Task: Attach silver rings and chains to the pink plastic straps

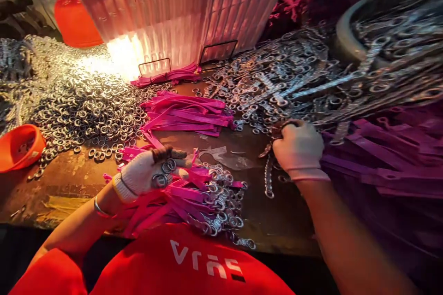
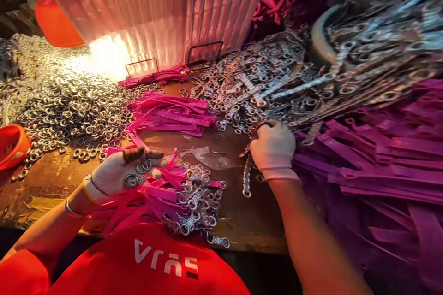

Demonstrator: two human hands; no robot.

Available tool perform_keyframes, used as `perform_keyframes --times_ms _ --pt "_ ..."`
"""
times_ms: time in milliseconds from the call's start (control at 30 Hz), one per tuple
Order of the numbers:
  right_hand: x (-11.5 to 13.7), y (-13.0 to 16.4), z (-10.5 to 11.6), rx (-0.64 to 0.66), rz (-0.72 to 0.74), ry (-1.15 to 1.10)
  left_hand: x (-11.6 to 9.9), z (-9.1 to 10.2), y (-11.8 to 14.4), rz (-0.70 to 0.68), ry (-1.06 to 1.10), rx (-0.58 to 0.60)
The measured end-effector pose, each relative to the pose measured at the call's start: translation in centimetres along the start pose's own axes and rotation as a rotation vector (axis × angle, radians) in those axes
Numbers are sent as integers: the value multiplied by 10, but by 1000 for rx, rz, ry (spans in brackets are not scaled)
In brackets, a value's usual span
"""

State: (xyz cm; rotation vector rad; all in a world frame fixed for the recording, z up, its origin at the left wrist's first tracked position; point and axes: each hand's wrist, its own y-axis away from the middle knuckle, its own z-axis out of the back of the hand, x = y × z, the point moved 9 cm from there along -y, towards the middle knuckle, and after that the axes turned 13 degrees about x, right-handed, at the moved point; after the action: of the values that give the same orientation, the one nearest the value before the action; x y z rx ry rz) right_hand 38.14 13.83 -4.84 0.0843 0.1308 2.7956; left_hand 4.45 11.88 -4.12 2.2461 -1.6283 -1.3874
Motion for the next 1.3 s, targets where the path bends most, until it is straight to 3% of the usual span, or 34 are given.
perform_keyframes --times_ms 100,267,367,433,500,633,800,933,1000,1133,1200,1300 --pt "24 24 6 -21 94 -362 0 3 9 -35 -187 -45" --pt "129 90 19 132 542 -882 -3 -7 13 -167 -529 -22" --pt "180 121 25 237 721 -965 -7 -15 14 -226 -808 -46" --pt "197 132 30 239 790 -917 -16 -21 19 -280 -950 -73" --pt "201 136 35 224 803 -860 -18 -30 23 -278 -967 -8" --pt "194 144 41 180 785 -827 -5 -41 28 -156 -758 152" --pt "176 148 34 58 636 -916 15 -31 23 -130 -507 23" --pt "187 152 37 -27 681 -607 10 -23 22 -263 -593 -86" --pt "198 152 39 -10 709 -376 4 -18 21 -319 -606 -117" --pt "208 145 38 105 666 -64 5 -6 9 -256 -452 -114" --pt "206 140 37 163 659 -66 2 -3 4 -249 -412 -122" --pt "197 123 29 259 684 -249 -6 -5 -4 -252 -435 -101"
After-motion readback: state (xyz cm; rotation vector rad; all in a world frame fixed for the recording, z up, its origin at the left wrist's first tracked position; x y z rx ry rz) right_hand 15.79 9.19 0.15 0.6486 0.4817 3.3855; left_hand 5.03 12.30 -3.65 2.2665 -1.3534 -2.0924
